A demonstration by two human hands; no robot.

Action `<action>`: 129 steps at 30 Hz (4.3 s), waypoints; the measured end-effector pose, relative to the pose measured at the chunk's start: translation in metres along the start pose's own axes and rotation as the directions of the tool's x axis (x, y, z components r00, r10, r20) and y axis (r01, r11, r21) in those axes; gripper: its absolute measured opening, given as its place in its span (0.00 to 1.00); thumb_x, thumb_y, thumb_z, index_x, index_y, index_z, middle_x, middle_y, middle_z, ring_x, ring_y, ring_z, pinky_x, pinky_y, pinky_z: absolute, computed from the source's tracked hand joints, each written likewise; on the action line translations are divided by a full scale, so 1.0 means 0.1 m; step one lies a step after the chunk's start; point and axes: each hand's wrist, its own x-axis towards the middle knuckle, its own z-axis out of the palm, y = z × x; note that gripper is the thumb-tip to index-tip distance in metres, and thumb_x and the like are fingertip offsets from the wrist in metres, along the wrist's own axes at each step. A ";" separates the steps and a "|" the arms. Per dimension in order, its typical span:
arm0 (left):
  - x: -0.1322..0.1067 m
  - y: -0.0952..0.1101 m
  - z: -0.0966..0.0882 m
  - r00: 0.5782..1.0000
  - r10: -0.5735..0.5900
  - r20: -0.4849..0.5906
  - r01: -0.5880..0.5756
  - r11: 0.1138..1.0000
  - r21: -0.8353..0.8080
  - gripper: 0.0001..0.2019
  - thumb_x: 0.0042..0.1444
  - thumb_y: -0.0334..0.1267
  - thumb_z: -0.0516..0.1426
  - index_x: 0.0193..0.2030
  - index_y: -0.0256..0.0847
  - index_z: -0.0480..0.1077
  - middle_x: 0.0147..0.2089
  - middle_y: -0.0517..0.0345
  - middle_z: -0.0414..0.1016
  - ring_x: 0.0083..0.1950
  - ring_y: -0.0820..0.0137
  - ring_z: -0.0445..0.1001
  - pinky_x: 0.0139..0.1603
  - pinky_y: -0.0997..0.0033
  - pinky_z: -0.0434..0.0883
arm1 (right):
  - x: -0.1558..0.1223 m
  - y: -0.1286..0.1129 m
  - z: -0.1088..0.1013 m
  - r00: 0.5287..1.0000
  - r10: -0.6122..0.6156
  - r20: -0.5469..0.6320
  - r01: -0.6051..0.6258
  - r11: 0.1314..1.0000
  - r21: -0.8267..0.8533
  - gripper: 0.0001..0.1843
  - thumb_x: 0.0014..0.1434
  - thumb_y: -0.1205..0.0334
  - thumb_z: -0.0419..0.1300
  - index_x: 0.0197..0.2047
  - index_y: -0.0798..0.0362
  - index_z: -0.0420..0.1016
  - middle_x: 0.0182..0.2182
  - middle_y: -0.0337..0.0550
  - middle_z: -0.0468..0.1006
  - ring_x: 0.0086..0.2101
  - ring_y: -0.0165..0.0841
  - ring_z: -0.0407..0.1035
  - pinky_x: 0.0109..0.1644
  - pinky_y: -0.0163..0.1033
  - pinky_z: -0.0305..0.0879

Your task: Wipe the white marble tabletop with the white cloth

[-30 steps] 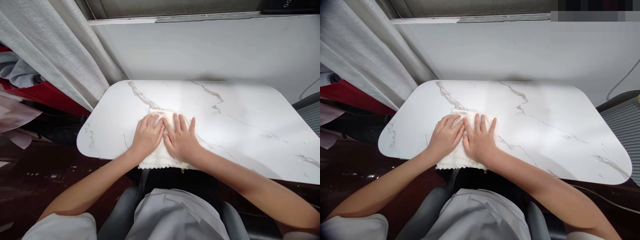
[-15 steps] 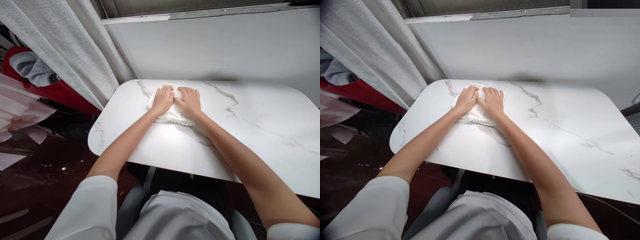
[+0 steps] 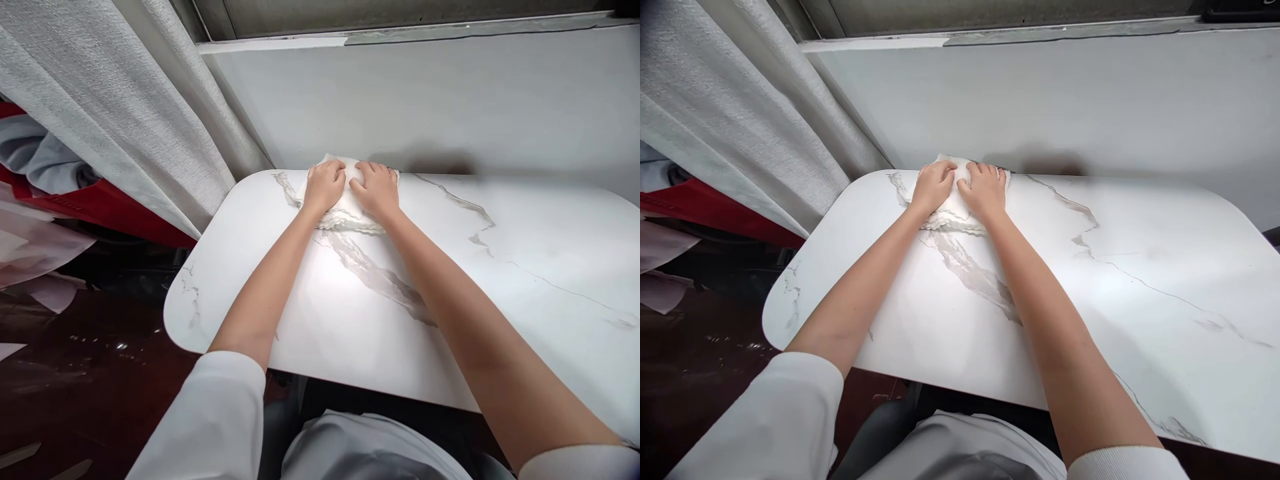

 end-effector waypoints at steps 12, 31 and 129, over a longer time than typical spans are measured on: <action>0.31 -0.18 0.01 0.999 0.019 0.026 -0.019 1.000 0.016 0.17 0.64 0.34 0.46 0.48 0.40 0.75 0.49 0.52 0.80 0.53 0.60 0.73 0.64 0.58 0.61 | 0.31 -0.07 0.17 0.995 0.032 -0.095 -0.037 0.998 -0.054 0.24 0.67 0.58 0.40 0.55 0.56 0.71 0.51 0.57 0.75 0.53 0.49 0.63 0.61 0.57 0.51; -0.30 -0.63 -0.52 0.986 0.138 0.097 -0.146 0.986 0.078 0.20 0.61 0.41 0.46 0.55 0.44 0.70 0.60 0.54 0.75 0.62 0.61 0.69 0.68 0.60 0.58 | -0.38 -0.90 0.20 0.999 0.028 -0.032 -0.028 0.999 -0.015 0.25 0.69 0.58 0.42 0.62 0.60 0.65 0.65 0.61 0.61 0.65 0.52 0.51 0.68 0.64 0.38; -1.24 -1.23 -1.33 0.980 -0.199 0.021 0.188 0.951 0.247 0.26 0.61 0.51 0.46 0.62 0.44 0.66 0.69 0.49 0.64 0.71 0.56 0.59 0.71 0.52 0.56 | -1.09 -1.90 0.30 0.994 -0.085 0.075 0.081 0.995 0.061 0.35 0.69 0.52 0.44 0.72 0.66 0.53 0.69 0.72 0.51 0.68 0.61 0.45 0.68 0.72 0.31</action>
